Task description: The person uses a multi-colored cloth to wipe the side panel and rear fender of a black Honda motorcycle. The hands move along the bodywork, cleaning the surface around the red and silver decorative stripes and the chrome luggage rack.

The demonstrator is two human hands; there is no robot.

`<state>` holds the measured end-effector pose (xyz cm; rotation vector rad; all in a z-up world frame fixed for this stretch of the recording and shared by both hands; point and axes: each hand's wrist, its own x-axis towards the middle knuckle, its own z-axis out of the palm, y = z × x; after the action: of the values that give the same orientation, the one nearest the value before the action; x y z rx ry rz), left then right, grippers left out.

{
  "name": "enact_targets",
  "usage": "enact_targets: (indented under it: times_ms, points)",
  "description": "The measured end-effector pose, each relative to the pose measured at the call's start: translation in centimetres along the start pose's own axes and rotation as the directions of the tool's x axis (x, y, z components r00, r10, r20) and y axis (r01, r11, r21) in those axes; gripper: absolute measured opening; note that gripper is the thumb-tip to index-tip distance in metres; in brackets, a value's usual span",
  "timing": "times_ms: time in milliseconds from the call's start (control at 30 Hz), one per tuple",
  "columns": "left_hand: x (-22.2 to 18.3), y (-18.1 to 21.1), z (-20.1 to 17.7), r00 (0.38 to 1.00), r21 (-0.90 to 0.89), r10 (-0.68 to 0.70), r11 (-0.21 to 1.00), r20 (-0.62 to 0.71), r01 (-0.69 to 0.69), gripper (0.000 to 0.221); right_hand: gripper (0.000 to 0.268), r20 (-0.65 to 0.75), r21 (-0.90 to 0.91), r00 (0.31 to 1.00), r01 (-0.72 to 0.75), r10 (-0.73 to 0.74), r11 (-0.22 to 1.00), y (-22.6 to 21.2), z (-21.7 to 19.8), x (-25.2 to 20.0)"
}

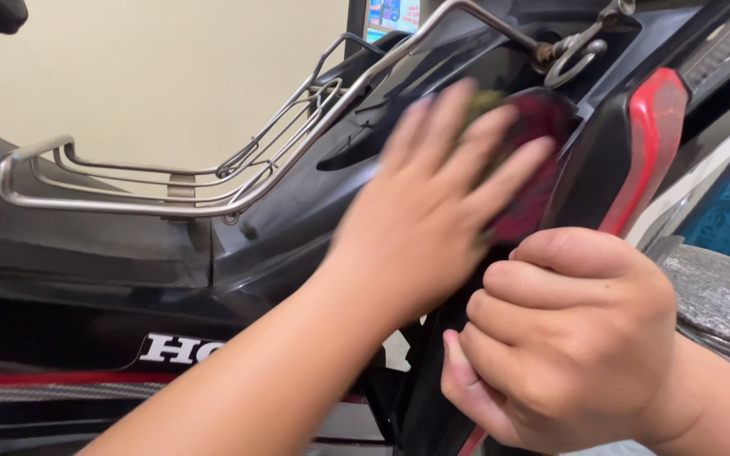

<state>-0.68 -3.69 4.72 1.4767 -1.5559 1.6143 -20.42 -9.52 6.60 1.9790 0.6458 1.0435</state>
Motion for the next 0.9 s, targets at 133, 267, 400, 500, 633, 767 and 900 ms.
enact_targets:
  times_ms: [133, 267, 400, 500, 633, 767, 900]
  points:
    - [1.4, -0.1, 1.1, 0.996, -0.001, 0.082, 0.997, 0.024, -0.082, 0.071, 0.05, 0.012, -0.014, 1.0, 0.025, -0.025, 1.0, 0.4, -0.1, -0.3]
    - [-7.4, -2.5, -4.6, 0.987, -0.051, 0.08, 0.996, 0.139, -0.073, 0.09, 0.053, -0.006, -0.018, 1.0, 0.005, -0.006, 1.0, 0.1, 0.0, -0.2]
    - [-10.7, -2.9, -5.4, 0.978, 0.159, 0.043, 0.984, 0.204, -0.076, 0.111, 0.053, -0.016, -0.023, 1.0, 0.011, -0.011, 1.0, 0.4, 0.8, -0.2]
    - [-4.3, -1.5, -2.5, 0.994, 0.044, -0.011, 0.999, 0.111, 0.006, 0.092, 0.053, -0.006, -0.038, 1.0, 0.002, -0.002, 0.999, 0.3, 0.7, -0.2]
    - [2.4, 1.0, 1.9, 1.0, 0.047, -0.03, 0.998, 0.005, 0.03, 0.091, 0.051, 0.004, -0.027, 1.0, 0.012, -0.012, 1.0, 0.2, 0.2, -0.5]
    - [-2.1, 0.2, -1.0, 0.999, -0.018, 0.003, 1.0, 0.039, -0.002, 0.081, 0.051, 0.005, -0.038, 1.0, 0.024, -0.024, 0.999, 0.3, 0.2, -0.7]
    - [-10.9, -2.1, -5.2, 0.986, 0.057, 0.049, 0.997, 0.16, -0.059, 0.089, 0.052, -0.015, -0.066, 1.0, -0.013, 0.012, 0.998, 0.4, 0.7, -0.2]
